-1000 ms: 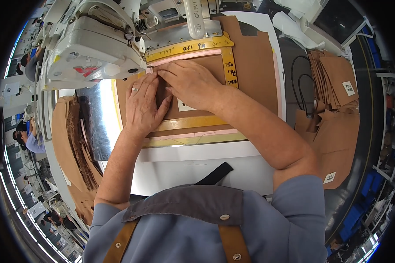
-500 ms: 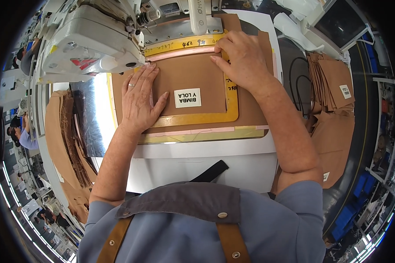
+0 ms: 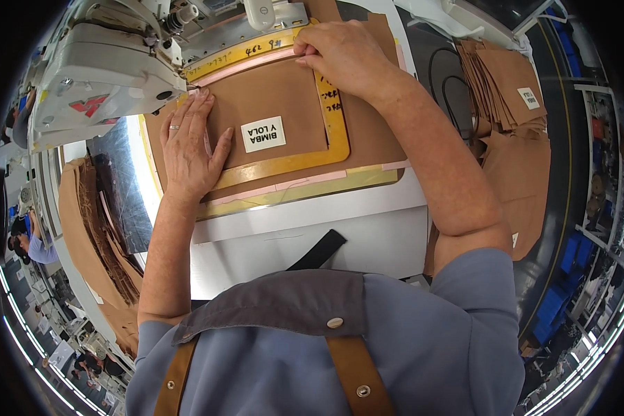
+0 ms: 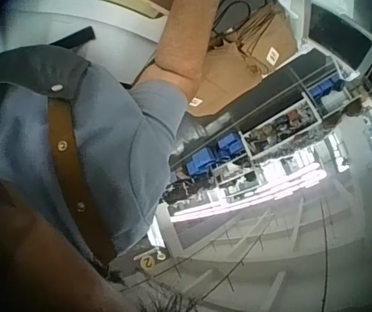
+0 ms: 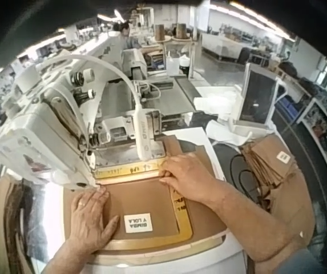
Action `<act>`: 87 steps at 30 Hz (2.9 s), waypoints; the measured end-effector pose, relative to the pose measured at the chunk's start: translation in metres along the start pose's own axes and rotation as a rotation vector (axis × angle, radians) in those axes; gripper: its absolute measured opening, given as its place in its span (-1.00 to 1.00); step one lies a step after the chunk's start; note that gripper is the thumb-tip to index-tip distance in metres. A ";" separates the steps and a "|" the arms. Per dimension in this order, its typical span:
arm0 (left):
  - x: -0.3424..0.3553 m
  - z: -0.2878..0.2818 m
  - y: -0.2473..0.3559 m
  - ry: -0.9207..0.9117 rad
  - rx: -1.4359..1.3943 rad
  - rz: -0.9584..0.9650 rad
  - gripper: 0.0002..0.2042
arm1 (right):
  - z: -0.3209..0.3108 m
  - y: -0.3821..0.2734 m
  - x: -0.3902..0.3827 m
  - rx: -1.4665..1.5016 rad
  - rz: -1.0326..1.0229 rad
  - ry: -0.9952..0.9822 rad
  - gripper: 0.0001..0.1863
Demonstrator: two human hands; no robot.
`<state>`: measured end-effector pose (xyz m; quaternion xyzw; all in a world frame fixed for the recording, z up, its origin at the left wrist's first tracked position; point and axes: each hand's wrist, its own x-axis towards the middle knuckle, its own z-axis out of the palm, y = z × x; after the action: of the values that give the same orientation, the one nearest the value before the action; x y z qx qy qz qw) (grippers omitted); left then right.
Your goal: Operating an industrial sewing machine to stitch leather panels and attach brand labels for handbags.
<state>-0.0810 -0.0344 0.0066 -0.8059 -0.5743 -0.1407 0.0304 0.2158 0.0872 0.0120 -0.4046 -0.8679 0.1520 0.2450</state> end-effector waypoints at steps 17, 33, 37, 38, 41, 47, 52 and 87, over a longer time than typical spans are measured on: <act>0.010 -0.006 0.026 -0.025 -0.125 0.031 -0.42 | 0.006 -0.001 -0.002 -0.010 0.113 0.076 -0.79; 0.050 0.025 0.060 0.009 -0.355 0.210 -0.37 | -0.002 -0.011 0.003 0.106 0.280 0.028 -0.82; 0.051 0.026 0.060 -0.002 -0.319 0.201 -0.36 | 0.001 -0.005 0.005 0.137 0.320 0.010 -0.81; 0.051 0.026 0.059 0.000 -0.307 0.203 -0.36 | 0.001 -0.007 0.005 0.136 0.317 0.008 -0.81; 0.051 0.027 0.059 -0.001 -0.343 0.196 -0.36 | 0.002 -0.017 0.001 0.084 0.322 0.056 -0.81; 0.049 0.029 0.059 0.012 -0.337 0.189 -0.36 | 0.012 -0.023 -0.015 -0.268 -0.044 0.221 -0.88; 0.049 0.029 0.060 0.008 -0.340 0.180 -0.37 | 0.018 -0.044 -0.032 -0.469 -0.099 0.177 -0.77; 0.012 0.002 0.017 -0.003 -0.087 -0.011 -0.43 | 0.034 -0.084 -0.024 -0.537 0.083 -0.135 -0.35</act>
<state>-0.0607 -0.0286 0.0094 -0.8036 -0.5720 -0.1646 -0.0062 0.1579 0.0141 0.0154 -0.4793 -0.8740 -0.0471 0.0643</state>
